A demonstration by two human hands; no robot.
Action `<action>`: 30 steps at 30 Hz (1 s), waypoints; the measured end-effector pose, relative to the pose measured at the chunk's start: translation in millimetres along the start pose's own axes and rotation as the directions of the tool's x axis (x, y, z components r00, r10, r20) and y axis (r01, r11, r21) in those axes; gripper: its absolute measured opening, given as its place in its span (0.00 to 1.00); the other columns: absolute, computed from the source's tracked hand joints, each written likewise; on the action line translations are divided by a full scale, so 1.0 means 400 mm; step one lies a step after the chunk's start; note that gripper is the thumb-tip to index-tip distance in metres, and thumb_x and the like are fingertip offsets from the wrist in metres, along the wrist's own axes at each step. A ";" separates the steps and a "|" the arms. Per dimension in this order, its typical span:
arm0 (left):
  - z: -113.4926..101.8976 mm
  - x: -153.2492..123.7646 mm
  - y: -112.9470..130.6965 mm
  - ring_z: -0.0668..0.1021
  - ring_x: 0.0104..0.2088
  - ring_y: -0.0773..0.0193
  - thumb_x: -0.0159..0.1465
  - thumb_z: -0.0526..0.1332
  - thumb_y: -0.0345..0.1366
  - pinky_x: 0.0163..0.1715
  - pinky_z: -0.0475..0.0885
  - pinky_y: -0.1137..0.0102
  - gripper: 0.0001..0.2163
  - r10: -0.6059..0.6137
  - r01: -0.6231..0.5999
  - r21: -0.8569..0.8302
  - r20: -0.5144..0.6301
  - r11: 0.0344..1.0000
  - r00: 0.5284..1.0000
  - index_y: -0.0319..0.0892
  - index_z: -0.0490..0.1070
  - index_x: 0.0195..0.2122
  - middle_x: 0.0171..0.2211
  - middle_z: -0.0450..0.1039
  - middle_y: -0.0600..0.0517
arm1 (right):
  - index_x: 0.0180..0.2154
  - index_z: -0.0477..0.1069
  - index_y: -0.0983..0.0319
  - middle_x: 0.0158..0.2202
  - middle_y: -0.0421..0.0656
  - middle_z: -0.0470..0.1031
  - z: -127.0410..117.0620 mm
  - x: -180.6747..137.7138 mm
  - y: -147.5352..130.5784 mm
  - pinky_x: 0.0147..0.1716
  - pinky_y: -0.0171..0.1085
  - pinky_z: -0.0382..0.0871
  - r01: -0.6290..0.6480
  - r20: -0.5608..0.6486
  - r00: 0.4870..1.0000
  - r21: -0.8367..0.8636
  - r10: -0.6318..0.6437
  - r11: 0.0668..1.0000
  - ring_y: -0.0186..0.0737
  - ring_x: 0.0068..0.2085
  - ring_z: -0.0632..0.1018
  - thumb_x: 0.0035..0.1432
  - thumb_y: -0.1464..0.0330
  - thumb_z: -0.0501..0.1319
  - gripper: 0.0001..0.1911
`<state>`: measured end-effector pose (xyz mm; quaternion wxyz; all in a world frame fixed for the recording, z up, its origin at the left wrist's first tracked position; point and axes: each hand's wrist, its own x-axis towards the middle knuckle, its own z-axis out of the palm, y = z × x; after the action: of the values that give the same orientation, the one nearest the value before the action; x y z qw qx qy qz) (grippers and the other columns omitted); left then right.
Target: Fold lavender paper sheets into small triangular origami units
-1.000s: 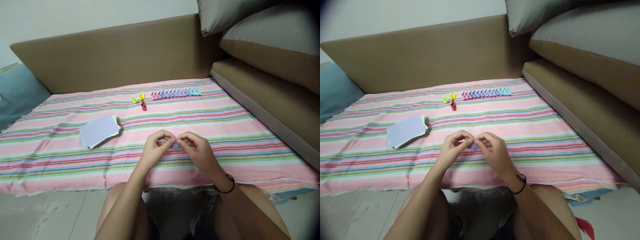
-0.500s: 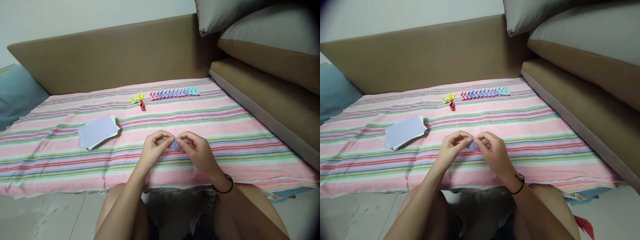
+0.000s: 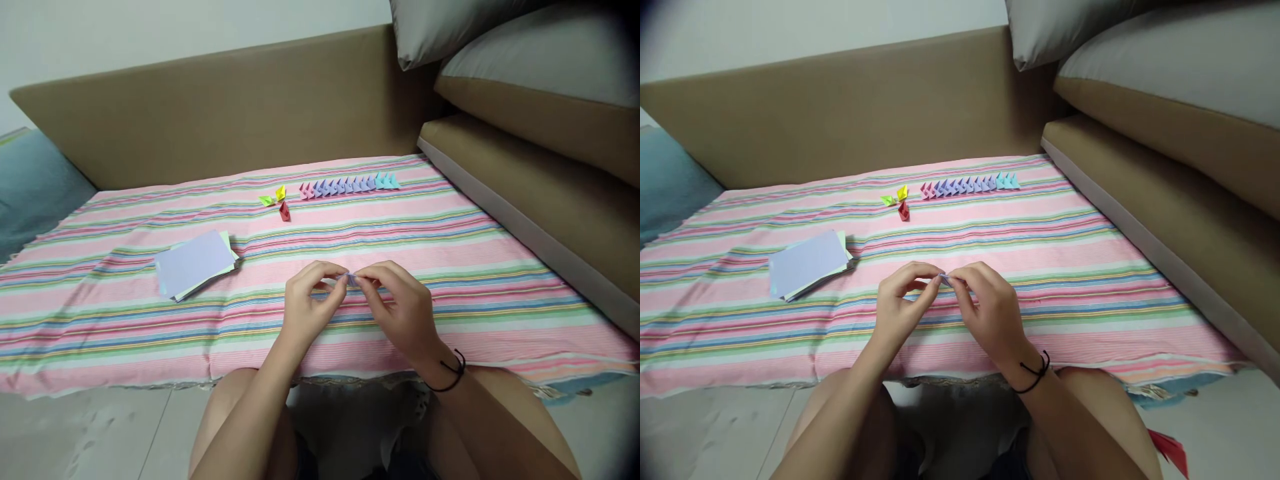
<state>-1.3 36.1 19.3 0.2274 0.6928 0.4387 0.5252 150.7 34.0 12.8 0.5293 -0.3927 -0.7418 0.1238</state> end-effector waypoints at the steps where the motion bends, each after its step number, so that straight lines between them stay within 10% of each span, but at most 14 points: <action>1: 0.001 -0.001 0.001 0.76 0.32 0.68 0.60 0.60 0.31 0.26 0.73 0.77 0.03 -0.008 0.008 0.000 -0.002 1.000 1.000 0.41 0.74 0.32 0.31 0.75 0.51 | 0.35 0.71 0.61 0.32 0.42 0.74 0.001 0.000 0.000 0.35 0.35 0.67 0.002 -0.002 1.000 -0.001 -0.002 1.000 0.36 0.35 0.74 0.59 0.76 0.58 0.05; 16: 0.029 -0.018 0.004 0.74 0.26 0.70 0.59 0.58 0.30 0.27 0.72 0.76 0.01 -0.058 0.073 0.158 -0.098 0.985 0.993 0.42 0.68 0.31 0.27 0.70 0.54 | 0.35 0.69 0.59 0.31 0.42 0.73 0.024 -0.012 -0.009 0.33 0.37 0.66 -0.078 0.058 0.995 -0.053 0.081 0.996 0.38 0.33 0.73 0.62 0.71 0.55 0.05; 30: -0.025 0.016 0.008 0.76 0.34 0.65 0.59 0.61 0.37 0.25 0.71 0.75 0.10 -0.281 0.293 -0.166 0.092 0.942 0.955 0.43 0.74 0.41 0.40 0.76 0.49 | 0.34 0.69 0.60 0.32 0.41 0.72 0.002 0.000 -0.001 0.32 0.34 0.69 -0.175 0.061 0.984 0.075 0.170 0.982 0.36 0.32 0.75 0.60 0.72 0.56 0.04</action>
<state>-8.9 38.3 28.4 0.3769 0.6156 0.4785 0.5000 149.6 33.9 12.7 0.5115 -0.4306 -0.7136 0.2093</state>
